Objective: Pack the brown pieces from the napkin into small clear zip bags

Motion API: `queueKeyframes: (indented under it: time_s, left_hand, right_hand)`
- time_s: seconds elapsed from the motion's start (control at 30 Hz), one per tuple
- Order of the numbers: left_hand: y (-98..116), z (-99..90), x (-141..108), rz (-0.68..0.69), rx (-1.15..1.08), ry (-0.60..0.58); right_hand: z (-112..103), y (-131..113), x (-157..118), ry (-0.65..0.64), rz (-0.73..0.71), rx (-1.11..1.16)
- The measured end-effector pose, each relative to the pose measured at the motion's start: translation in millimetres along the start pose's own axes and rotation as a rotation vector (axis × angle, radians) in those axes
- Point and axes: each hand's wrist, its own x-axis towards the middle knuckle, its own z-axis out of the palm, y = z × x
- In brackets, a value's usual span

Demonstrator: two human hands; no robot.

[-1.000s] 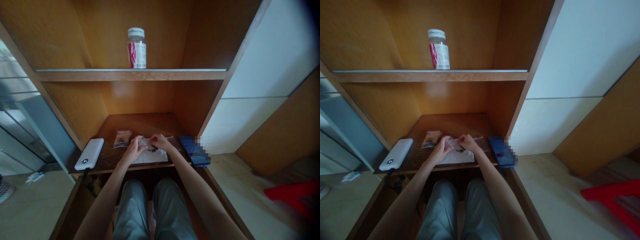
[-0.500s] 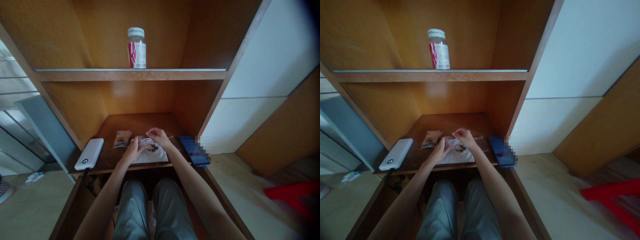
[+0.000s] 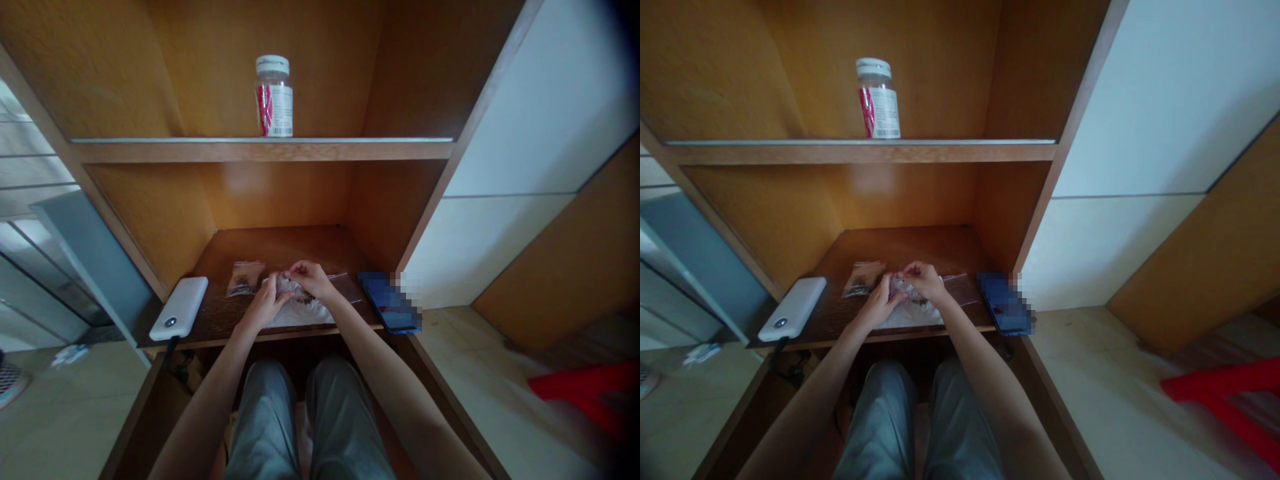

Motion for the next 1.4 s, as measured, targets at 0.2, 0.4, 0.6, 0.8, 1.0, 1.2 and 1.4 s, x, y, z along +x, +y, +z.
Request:
queueKeyframes:
  time_s: [0.2, 0.4, 0.6, 0.8, 1.0, 1.2, 1.4]
  left_hand:
    - [-2.4, 1.7, -0.7, -0.020, -0.006, 0.012]
    - [-0.2, 0.2, 0.3, -0.022, -0.030, 0.037]
    - [1.6, -3.0, 4.7, -0.040, -0.072, 0.124]
    - [6.8, -15.2, 16.2, -0.080, -0.190, 0.179]
    - [10.9, -17.3, 28.2, -0.277, -0.664, 0.104]
    - [14.2, -9.4, 33.3, -0.370, -0.787, -0.071]
    - [10.4, -0.5, 32.3, -0.385, -0.814, -0.010]
  right_hand:
    - [-1.1, 4.0, 3.9, -0.026, -0.031, 0.022]
    - [-3.7, 1.3, 4.8, -0.119, -0.055, -0.008]
    - [-13.6, -15.2, -3.1, -0.203, -0.219, -0.155]
    - [-18.5, -13.0, 1.4, -0.184, -0.197, -0.137]
    - [-14.8, 1.7, 9.2, -0.037, -0.110, 0.095]
    - [-11.3, 14.1, 11.0, 0.064, -0.100, 0.273]
    - [-8.0, 25.5, 7.3, 0.079, -0.009, 0.418]
